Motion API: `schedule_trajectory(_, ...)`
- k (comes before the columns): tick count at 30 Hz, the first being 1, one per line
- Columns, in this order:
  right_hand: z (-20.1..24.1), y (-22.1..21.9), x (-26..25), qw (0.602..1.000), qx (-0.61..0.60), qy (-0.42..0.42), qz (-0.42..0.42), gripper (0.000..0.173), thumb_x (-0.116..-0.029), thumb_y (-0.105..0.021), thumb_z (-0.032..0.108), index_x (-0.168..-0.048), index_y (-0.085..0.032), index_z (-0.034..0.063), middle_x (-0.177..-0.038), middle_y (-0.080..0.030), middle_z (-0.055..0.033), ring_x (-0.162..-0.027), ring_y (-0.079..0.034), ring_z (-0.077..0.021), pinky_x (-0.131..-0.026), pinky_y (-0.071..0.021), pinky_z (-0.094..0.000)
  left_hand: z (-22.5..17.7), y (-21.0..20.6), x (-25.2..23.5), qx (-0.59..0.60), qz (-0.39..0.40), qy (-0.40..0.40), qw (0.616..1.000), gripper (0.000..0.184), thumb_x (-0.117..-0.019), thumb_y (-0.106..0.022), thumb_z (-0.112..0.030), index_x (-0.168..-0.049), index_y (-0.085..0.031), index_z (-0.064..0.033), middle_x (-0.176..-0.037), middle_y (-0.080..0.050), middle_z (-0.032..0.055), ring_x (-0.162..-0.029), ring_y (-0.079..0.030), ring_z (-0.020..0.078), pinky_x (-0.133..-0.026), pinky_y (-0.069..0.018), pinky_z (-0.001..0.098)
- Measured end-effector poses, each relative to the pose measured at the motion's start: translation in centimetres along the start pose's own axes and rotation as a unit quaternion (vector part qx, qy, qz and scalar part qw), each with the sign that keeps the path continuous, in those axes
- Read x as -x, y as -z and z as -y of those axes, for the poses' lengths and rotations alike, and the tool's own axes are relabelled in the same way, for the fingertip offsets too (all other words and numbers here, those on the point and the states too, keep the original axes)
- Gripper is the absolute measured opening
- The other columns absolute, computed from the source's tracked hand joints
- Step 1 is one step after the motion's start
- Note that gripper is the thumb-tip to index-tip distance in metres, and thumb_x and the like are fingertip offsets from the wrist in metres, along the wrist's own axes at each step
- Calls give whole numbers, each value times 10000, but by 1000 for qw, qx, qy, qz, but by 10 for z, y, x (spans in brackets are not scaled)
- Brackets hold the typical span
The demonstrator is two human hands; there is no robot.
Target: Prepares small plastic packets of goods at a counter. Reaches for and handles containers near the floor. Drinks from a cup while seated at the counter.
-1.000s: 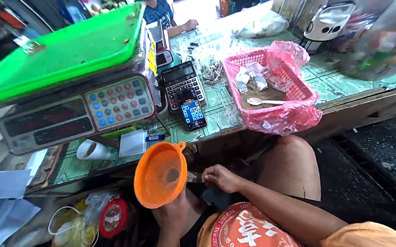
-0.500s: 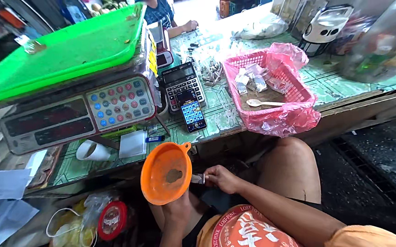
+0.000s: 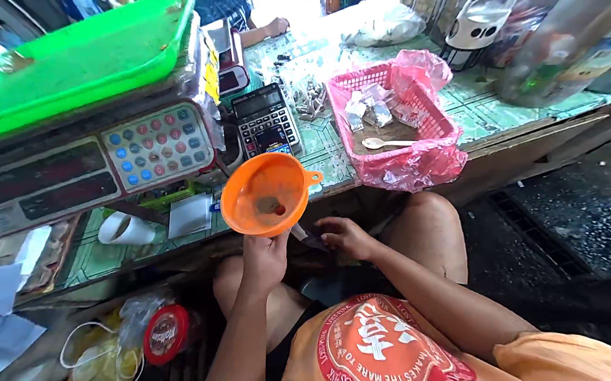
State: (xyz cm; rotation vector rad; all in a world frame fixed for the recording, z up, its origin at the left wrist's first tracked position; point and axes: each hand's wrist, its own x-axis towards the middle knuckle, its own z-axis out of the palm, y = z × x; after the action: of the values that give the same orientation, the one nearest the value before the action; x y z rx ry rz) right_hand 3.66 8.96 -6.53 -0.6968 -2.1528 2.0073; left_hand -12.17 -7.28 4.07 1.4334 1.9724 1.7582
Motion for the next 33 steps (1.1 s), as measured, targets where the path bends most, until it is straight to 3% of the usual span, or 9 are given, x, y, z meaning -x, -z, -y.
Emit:
schedule_trajectory(3, 16, 19, 15, 998, 53, 23, -32, 347, -993, -635, 204, -1322, -642, 94, -1059, -714, -81, -832, -685, -135, -775, -587, -332, 5, -16, 5, 22, 16, 42, 999, 272, -926, -723, -63, -1151, -643, 67, -1036, -742, 91, -976, -724, 127, -904, -616, 316)
schedule_trajectory(7, 41, 31, 34, 990, 55, 126, -25, 335, -947, -724, 219, -1257, -682, 100, -903, -691, 10, -792, -649, -70, -763, -568, -273, 0, -43, 20, 26, 57, 90, 994, 362, -903, -737, -49, -1214, -608, 85, -1099, -736, 107, -1059, -711, 112, -966, -598, 308)
schedule_trajectory(10, 46, 27, 37, 985, 41, 167, -19, 278, -922, -758, 181, -1154, -685, 47, -1005, -748, 15, -940, -711, -45, -889, -608, -265, -2, -63, 22, 3, 93, 73, 993, 283, -927, -719, -109, -1160, -683, 50, -1125, -718, 133, -1093, -688, 129, -1001, -566, 310)
schedule_trajectory(13, 26, 29, 36, 983, 62, 167, -38, 215, -959, -716, 211, -1111, -718, 59, -1002, -751, 11, -940, -708, -43, -887, -603, -274, -7, -79, 14, 23, 122, 65, 990, 213, -971, -678, -141, -1122, -716, 4, -1108, -713, 116, -1073, -686, 138, -988, -569, 313)
schedule_trajectory(16, 32, 45, 51, 982, 114, 124, -88, 260, -954, -720, 244, -1171, -720, 101, -965, -744, 18, -855, -702, -53, -812, -607, -276, -10, -92, -3, 23, 142, 36, 989, 203, -992, -653, -170, -1099, -731, -16, -1063, -714, 90, -1035, -677, 127, -971, -556, 308)
schedule_trajectory(19, 67, 74, 79, 948, 183, 115, -235, 356, -955, -698, 276, -1264, -675, 101, -920, -708, 13, -805, -669, -64, -765, -586, -285, -7, -99, -16, 15, 162, 23, 986, 223, -994, -651, -191, -1118, -730, -23, -1066, -717, 83, -1006, -686, 118, -950, -568, 303)
schedule_trajectory(22, 106, 117, 101, 905, 199, 209, -313, 404, -981, -656, 281, -1338, -620, 96, -886, -693, 3, -747, -652, -86, -689, -582, -302, -19, -102, -43, 4, 200, 25, 980, 232, -993, -648, -200, -1140, -726, -37, -1095, -714, 71, -1020, -689, 107, -942, -581, 309)
schedule_trajectory(27, 204, 169, 95, 902, 280, 224, -242, 454, -986, -632, 259, -1424, -574, 152, -895, -670, -26, -717, -629, -118, -660, -570, -337, -62, -95, -130, -52, 304, 64, 949, 218, -1022, -627, -216, -1139, -701, -48, -1023, -729, 86, -952, -710, 175, -903, -585, 433)
schedule_trajectory(33, 233, 218, 37, 947, 229, 156, -164, 199, -1025, -613, 220, -1079, -708, 53, -811, -694, -45, -621, -612, -115, -564, -523, -291, -45, -121, -174, -4, 318, 98, 943, 189, -1030, -621, -190, -1074, -694, -21, -958, -712, 113, -856, -687, 200, -818, -571, 425)
